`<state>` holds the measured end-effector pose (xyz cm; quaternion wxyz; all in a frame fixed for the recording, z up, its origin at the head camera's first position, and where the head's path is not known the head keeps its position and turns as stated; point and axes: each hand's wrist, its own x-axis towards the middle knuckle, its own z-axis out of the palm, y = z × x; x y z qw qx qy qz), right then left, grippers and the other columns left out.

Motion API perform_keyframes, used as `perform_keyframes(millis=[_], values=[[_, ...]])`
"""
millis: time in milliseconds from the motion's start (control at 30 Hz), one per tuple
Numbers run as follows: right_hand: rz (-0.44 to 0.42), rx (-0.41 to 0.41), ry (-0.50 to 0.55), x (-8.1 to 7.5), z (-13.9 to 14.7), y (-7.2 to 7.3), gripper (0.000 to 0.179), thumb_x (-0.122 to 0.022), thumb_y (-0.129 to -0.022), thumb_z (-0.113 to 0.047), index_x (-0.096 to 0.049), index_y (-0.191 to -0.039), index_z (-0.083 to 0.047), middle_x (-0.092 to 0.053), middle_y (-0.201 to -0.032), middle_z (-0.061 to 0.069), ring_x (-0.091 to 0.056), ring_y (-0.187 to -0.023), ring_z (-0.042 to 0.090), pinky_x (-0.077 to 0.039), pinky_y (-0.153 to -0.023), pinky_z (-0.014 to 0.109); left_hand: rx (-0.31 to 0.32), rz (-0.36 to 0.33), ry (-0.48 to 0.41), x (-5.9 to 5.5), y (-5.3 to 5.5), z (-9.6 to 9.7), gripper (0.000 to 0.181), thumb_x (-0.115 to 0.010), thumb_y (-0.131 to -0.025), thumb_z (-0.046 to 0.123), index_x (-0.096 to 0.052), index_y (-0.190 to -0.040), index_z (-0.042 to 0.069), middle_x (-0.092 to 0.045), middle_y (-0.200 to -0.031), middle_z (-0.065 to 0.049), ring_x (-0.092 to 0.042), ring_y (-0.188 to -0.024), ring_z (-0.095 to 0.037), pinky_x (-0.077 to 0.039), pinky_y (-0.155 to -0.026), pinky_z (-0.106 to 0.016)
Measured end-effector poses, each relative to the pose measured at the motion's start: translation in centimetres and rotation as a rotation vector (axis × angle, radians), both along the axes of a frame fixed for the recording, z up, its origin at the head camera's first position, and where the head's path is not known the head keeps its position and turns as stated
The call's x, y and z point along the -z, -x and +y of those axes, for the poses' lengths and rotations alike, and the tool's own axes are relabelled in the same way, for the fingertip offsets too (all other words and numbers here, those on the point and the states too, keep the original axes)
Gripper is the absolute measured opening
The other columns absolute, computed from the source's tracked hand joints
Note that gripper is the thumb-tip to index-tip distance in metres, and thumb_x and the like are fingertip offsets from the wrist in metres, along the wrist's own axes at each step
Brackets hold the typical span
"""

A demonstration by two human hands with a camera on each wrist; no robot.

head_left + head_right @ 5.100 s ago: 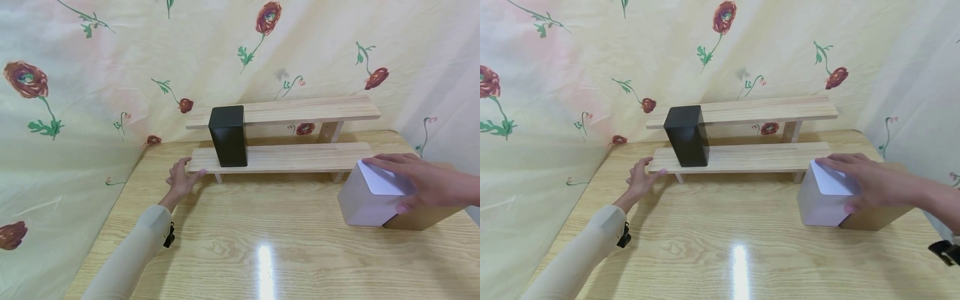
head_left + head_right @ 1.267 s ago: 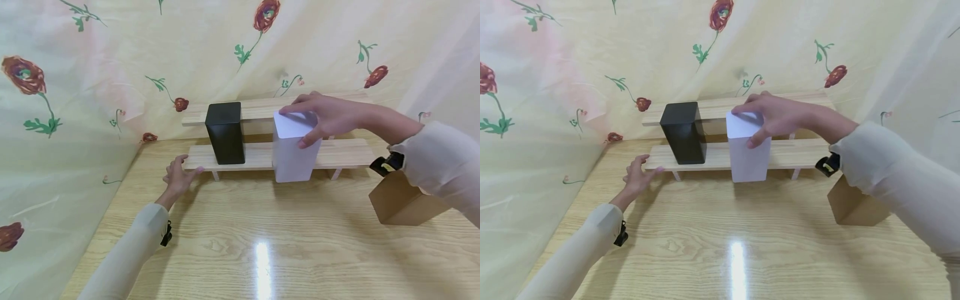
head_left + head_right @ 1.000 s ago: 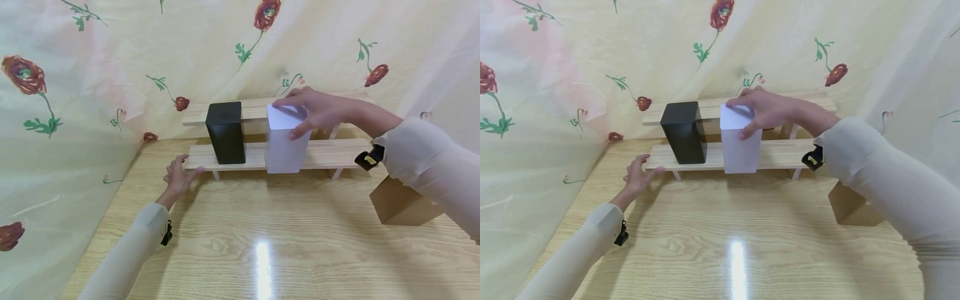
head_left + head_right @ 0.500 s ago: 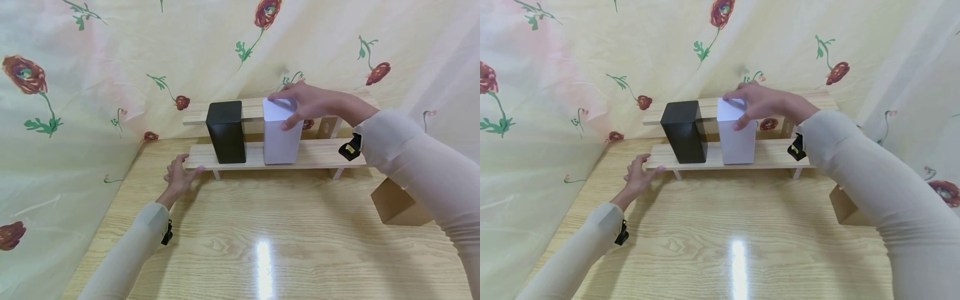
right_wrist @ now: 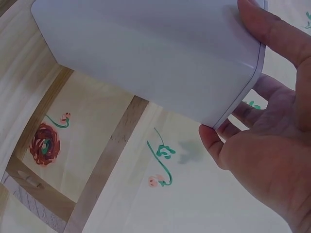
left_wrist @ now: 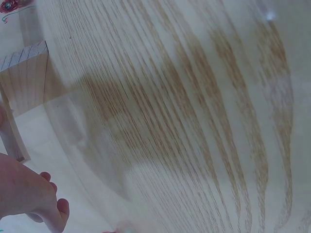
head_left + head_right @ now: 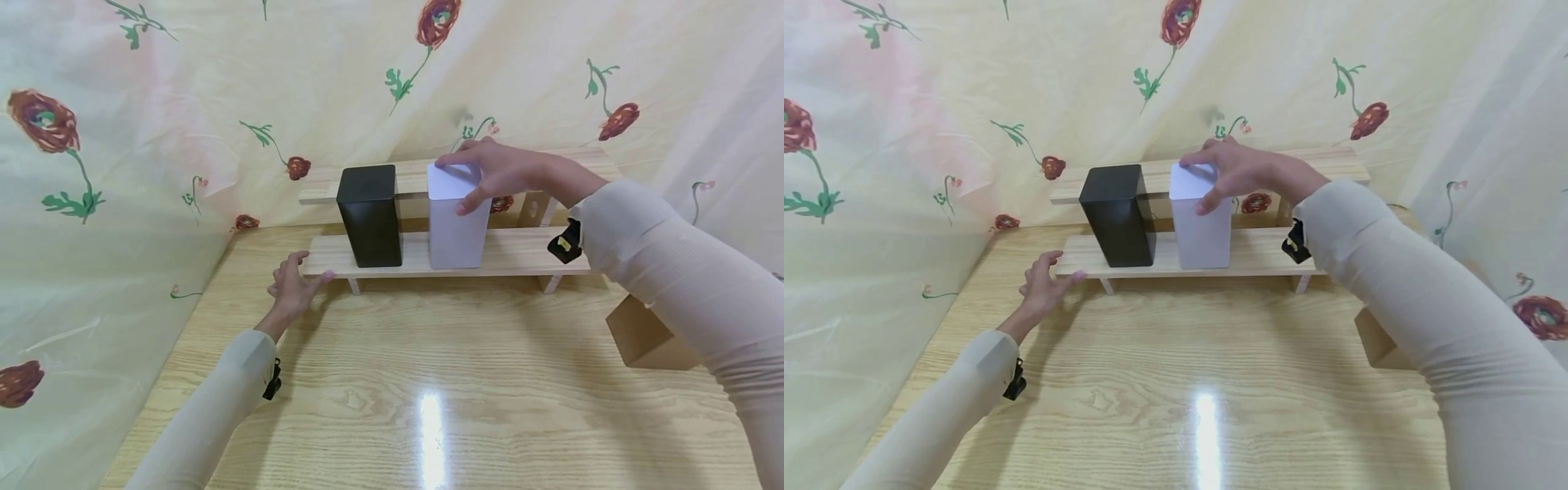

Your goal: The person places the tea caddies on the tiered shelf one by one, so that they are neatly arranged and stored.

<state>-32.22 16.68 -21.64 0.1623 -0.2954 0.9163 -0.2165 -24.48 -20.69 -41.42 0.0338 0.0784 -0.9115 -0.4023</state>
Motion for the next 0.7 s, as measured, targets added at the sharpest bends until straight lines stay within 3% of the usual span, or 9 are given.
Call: perform_keyframes(millis=[400,567,700], values=[[-0.052,-0.022,-0.031,-0.7,0.6,-0.5,0.095,-0.081,-0.078,-0.032,-0.024,-0.154,-0.021,-0.026,-0.150,0.018,-0.029,-0.125,0.038,-0.037,-0.097,0.054,0.009,0.009,0.007,-0.1,-0.2,0.0,0.078,-0.069,-0.084,0.049,-0.035,-0.143,0.012,-0.036,-0.143,-0.015,-0.027,-0.127,-0.034,-0.011,-0.094,-0.054],[-0.024,-0.034,-0.058,-1.4,1.6,-1.2,0.099,-0.081,-0.077,-0.038,-0.021,-0.154,-0.021,-0.017,-0.156,0.015,-0.014,-0.135,0.039,-0.026,-0.102,0.060,0.006,0.008,0.010,-0.2,-0.2,-0.1,0.078,-0.069,-0.084,0.049,-0.035,-0.144,0.013,-0.037,-0.142,-0.015,-0.027,-0.128,-0.034,-0.011,-0.095,-0.054],[0.031,-0.058,-0.068,-2.0,2.9,-2.1,0.098,-0.081,-0.076,-0.038,-0.024,-0.153,-0.018,-0.016,-0.157,0.016,-0.010,-0.137,0.041,-0.022,-0.102,0.065,0.003,0.003,0.008,-0.3,-0.4,0.0,0.077,-0.069,-0.084,0.048,-0.036,-0.143,0.013,-0.037,-0.142,-0.015,-0.028,-0.128,-0.035,-0.011,-0.095,-0.054]])
